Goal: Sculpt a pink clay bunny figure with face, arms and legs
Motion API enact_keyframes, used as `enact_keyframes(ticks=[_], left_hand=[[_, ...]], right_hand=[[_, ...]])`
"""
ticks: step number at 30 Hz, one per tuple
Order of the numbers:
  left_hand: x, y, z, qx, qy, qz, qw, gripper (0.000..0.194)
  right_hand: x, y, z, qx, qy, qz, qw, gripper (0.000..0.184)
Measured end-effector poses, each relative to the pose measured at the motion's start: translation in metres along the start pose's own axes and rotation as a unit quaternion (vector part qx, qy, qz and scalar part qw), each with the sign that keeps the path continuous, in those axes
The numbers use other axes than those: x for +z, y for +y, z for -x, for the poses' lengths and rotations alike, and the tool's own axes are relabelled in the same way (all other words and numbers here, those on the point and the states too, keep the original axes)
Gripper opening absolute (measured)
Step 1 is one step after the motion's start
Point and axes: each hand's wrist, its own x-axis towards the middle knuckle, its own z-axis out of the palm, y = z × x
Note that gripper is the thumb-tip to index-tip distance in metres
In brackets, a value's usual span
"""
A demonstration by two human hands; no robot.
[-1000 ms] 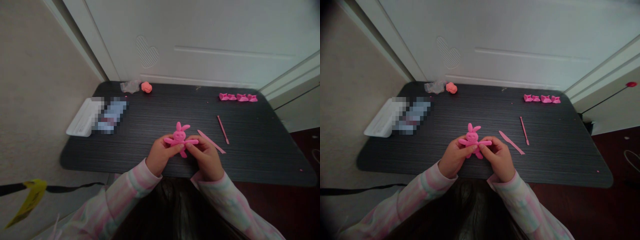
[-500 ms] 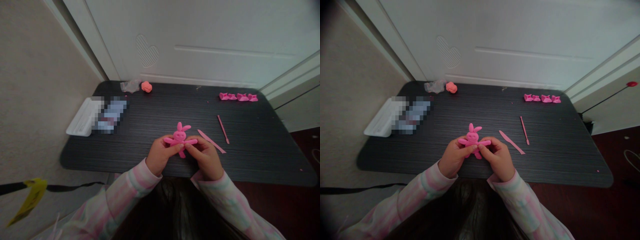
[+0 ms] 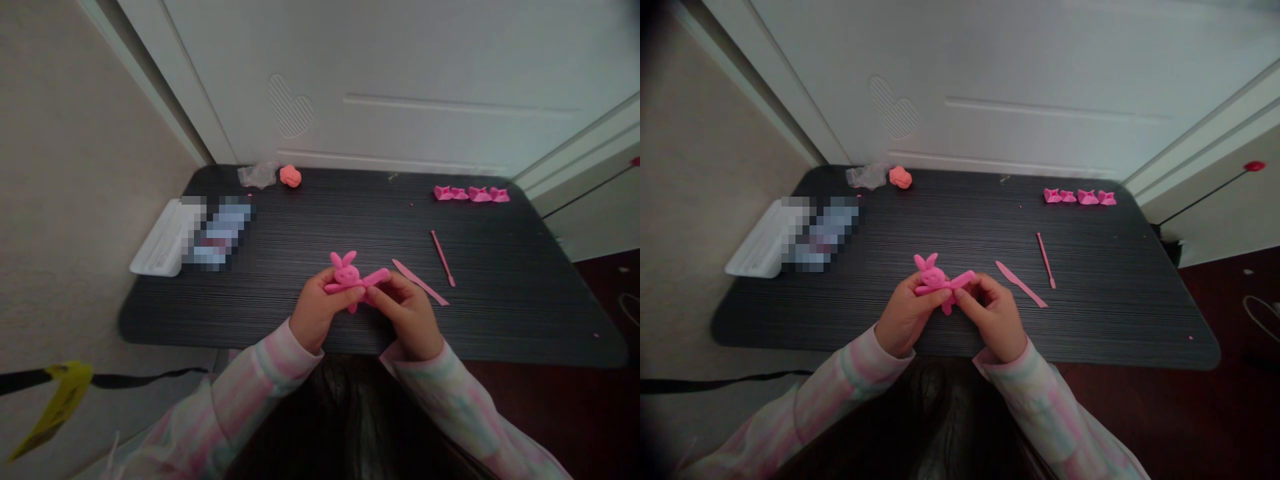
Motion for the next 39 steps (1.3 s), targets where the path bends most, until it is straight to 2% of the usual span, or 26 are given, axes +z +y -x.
enact_keyframes(ticks=[5,10,19,27,32,35,39], left_hand=[[-0.0023,0.0014,0.0003,0.028,0.015,-0.102,0.994,0.01],[-0.0038,0.0029,-0.0004,0.019,-0.007,-0.125,0.992,0.012],[-0.0004,-0.0002,0.0002,-0.002,-0.021,-0.039,0.999,0.012],[0.0001,0.0008,-0.0005,-0.009,0.005,-0.017,1.0,0.015],[0.0016,0.0018,-0.0028,-0.024,0.06,0.036,0.997,0.015],[0.0029,0.0036,-0.0027,-0.017,0.051,0.067,0.996,0.015],[0.0047,0.0048,0.0022,-0.01,0.047,0.102,0.994,0.015]], right_hand=[[0.0,0.0003,0.0002,-0.021,-0.009,0.049,0.999,0.011],[-0.0002,0.0011,0.0006,-0.025,-0.004,0.067,0.997,0.012],[0.0009,-0.0002,0.0017,-0.038,-0.001,0.075,0.996,0.012],[0.0038,0.0007,0.002,-0.044,-0.003,0.078,0.996,0.015],[0.0068,-0.0007,-0.0019,-0.019,-0.012,-0.032,0.999,0.018],[0.008,-0.0026,-0.0047,-0.027,-0.018,-0.081,0.996,0.018],[0.0085,-0.0032,-0.0043,-0.034,-0.018,-0.093,0.995,0.018]])
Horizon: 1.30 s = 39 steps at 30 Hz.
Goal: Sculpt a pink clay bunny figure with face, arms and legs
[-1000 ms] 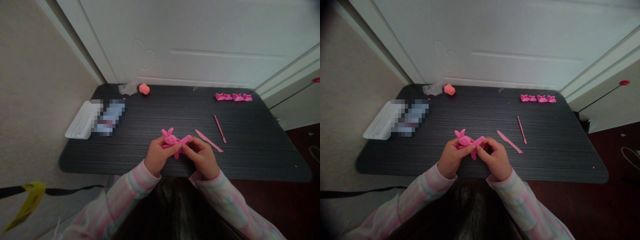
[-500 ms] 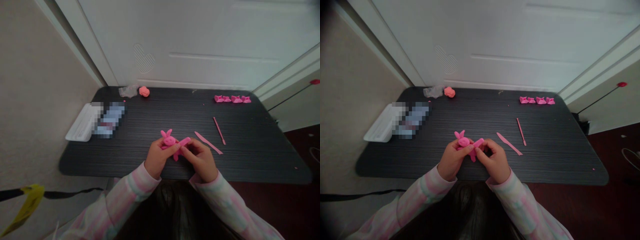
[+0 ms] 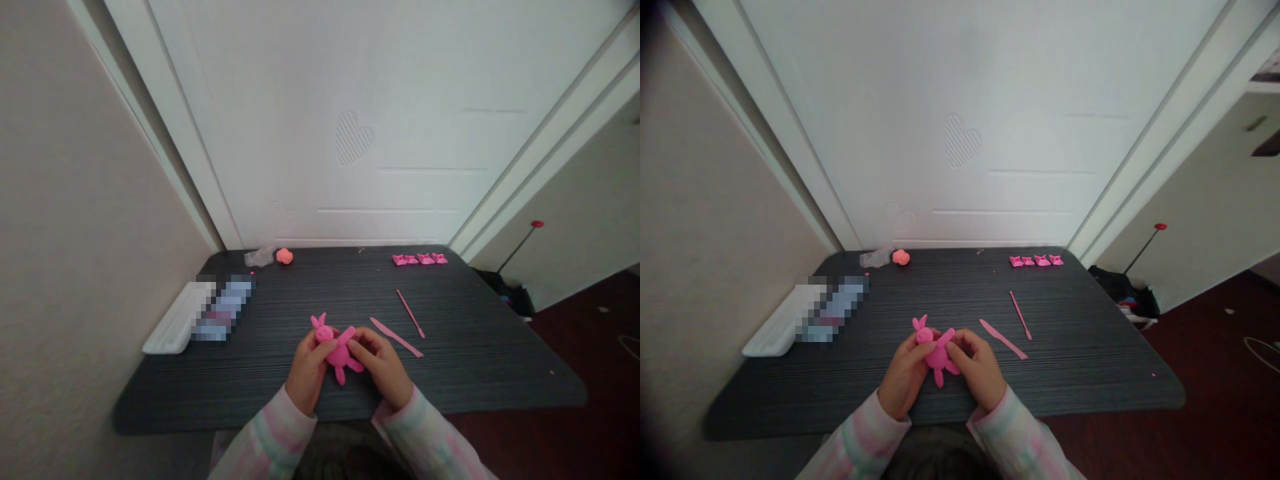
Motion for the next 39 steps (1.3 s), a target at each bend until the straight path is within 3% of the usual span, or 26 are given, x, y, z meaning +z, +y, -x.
enact_keyframes(ticks=[11,17,21,27,39], left_hand=[[0.0,0.001,0.003,0.015,-0.028,0.041,0.999,0.044],[-0.001,0.002,0.003,-0.004,-0.035,0.076,0.996,0.046],[-0.004,0.002,0.0,0.012,-0.025,0.088,0.996,0.041],[-0.005,0.001,-0.003,-0.017,-0.017,0.071,0.997,0.026],[-0.003,0.001,-0.001,-0.011,-0.012,0.049,0.999,0.031]], right_hand=[[0.001,0.003,-0.002,-0.026,-0.015,-0.065,0.997,0.024],[-0.001,0.005,-0.002,-0.031,-0.04,-0.08,0.996,0.027],[-0.001,0.008,-0.003,-0.04,-0.025,-0.05,0.998,0.021],[-0.001,0.01,-0.001,-0.063,-0.006,0.04,0.997,0.017],[-0.003,0.01,0.001,-0.098,0.005,0.149,0.984,0.02]])
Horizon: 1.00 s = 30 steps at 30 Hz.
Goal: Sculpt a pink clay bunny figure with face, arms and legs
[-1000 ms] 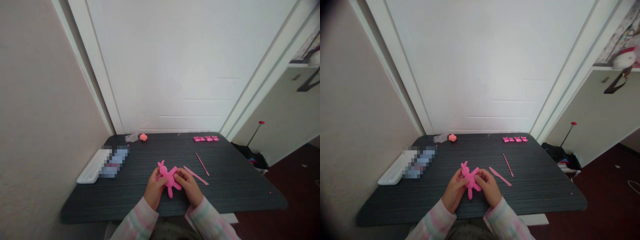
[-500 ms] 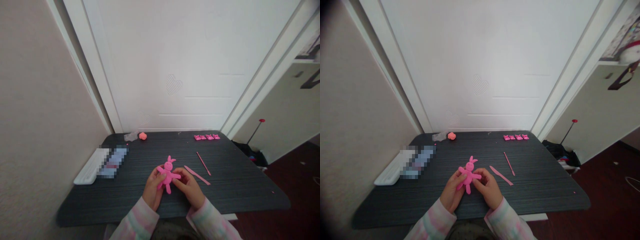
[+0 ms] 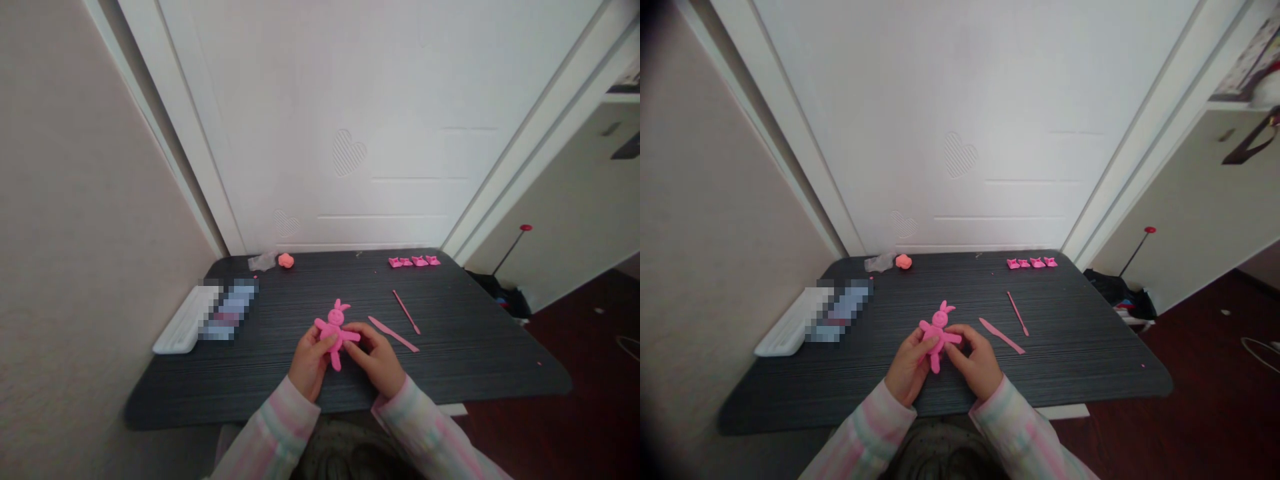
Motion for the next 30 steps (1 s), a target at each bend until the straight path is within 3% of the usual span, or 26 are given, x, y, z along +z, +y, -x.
enact_keyframes(ticks=[30], left_hand=[[0.003,0.001,0.002,-0.001,-0.017,-0.004,1.0,0.028]], right_hand=[[0.002,-0.007,0.0,-0.02,-0.016,0.032,0.999,0.016]])
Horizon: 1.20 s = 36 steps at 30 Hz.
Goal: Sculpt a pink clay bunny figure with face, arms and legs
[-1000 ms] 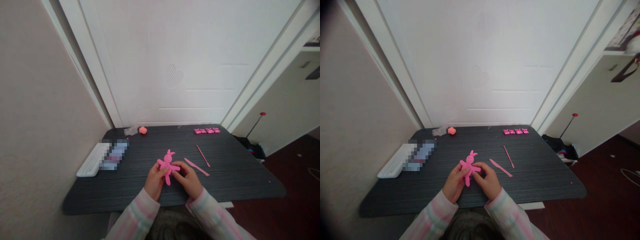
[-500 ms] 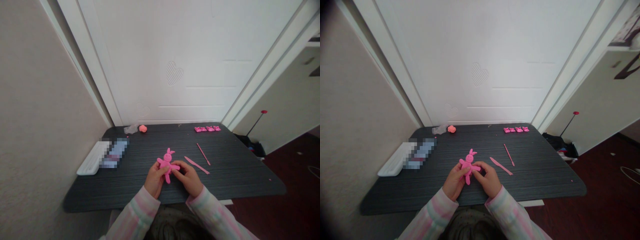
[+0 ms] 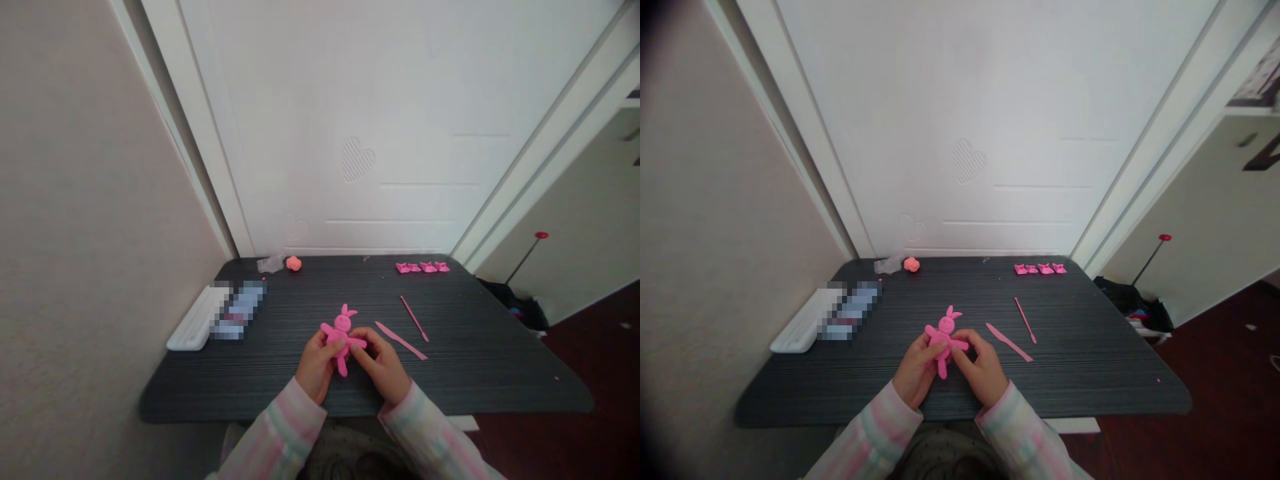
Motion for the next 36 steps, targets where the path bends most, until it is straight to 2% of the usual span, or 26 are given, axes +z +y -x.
enact_keyframes(ticks=[13,17,20,22,25,27,31,33,36], left_hand=[[0.0,-0.003,0.001,0.017,-0.025,-0.021,0.999,0.018],[0.004,0.004,-0.007,0.026,-0.039,-0.037,0.998,0.013],[0.009,0.019,-0.026,0.027,-0.046,-0.048,0.997,0.012],[0.01,0.031,-0.048,0.038,-0.047,-0.05,0.997,0.012],[0.004,0.04,-0.088,0.049,-0.048,-0.044,0.997,0.011],[-0.002,0.038,-0.107,0.046,-0.048,-0.044,0.997,0.009],[-0.012,0.031,-0.121,0.018,-0.068,-0.053,0.996,0.01],[-0.015,0.03,-0.119,0.022,-0.096,-0.063,0.993,0.012],[-0.016,0.033,-0.116,0.005,-0.096,-0.074,0.993,0.013]], right_hand=[[0.002,0.005,-0.002,0.005,0.012,-0.016,1.0,0.017],[0.004,0.0,-0.011,0.011,0.021,-0.037,0.999,0.016],[0.005,-0.008,-0.034,0.03,0.036,-0.054,0.997,0.016],[0.005,-0.007,-0.058,0.038,0.05,-0.068,0.996,0.012],[0.009,0.006,-0.096,0.059,0.074,-0.095,0.991,0.008],[0.012,0.017,-0.111,0.074,0.098,-0.11,0.986,0.006],[0.015,0.028,-0.113,0.096,0.126,-0.129,0.979,0.004],[0.014,0.027,-0.109,0.09,0.109,-0.137,0.98,0.003],[0.01,0.022,-0.106,0.095,0.091,-0.142,0.981,0.002]])
